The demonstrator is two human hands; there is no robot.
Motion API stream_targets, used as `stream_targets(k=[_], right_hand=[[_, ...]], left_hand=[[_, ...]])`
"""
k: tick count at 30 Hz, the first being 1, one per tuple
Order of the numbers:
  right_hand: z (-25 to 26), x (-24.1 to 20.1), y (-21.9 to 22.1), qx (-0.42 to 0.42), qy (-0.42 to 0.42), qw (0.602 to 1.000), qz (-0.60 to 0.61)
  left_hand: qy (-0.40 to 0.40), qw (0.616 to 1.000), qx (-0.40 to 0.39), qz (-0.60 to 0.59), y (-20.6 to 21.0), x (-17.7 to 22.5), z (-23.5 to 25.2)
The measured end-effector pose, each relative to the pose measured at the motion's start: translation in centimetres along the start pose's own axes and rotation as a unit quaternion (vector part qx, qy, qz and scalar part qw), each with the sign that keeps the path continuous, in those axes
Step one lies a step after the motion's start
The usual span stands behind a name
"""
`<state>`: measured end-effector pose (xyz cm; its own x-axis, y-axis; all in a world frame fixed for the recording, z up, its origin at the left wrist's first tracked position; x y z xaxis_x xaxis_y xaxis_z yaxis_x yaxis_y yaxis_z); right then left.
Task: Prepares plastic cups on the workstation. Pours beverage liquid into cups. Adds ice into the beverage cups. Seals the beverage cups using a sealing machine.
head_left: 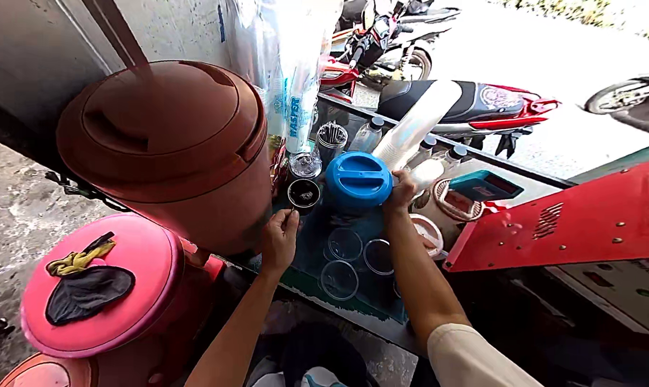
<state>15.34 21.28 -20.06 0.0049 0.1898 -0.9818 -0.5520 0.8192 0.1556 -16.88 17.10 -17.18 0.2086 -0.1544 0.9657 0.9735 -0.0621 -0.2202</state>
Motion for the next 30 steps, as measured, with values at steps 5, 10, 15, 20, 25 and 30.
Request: stream_targets(k=[5,10,15,20,25,30], right_hand=[[1.0,-1.1,-2.7,-0.042,-0.012,0.976,-0.215],[-2.9,-9.8,-6.0,-0.169,-0.078,0.913,-0.363],[-8.8,-11.4,-9.8,-0.346,-0.187,0.766,-0.508],[-12.4,-8.2,-12.0,-0.399,-0.138,0.669,-0.611],[-14.1,-6.0,-12.9,-0.402,-0.124,0.643,-0.64],[-13.5,-3.3,-12.8,-0.377,-0.15,0.662,-0.63]], left_hand=[[0.021,0.999,-0.032,0.008,-0.5,1.3,-1.0],[0.036,0.995,-0.078,-0.043,-1.1,3.3,-2.4],[0.044,0.99,-0.121,-0.066,-1.4,4.9,-3.6],[0.036,0.985,-0.167,-0.04,-1.4,5.5,-5.2],[0.026,0.98,-0.189,-0.05,-0.5,5.6,-6.8],[0.018,0.977,-0.206,-0.046,0.7,5.6,-7.8]])
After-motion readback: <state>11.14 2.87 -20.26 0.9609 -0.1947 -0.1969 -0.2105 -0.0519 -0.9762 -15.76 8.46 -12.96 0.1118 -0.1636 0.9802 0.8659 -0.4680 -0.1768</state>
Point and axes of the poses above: each hand's wrist, its own z-axis towards the middle knuckle, its own y-axis out of the palm, x = y × z, the point moved 2 cm from there along z, towards the middle knuckle, and after that the axes turned 3 degrees about -z, right-handed, at the moved point
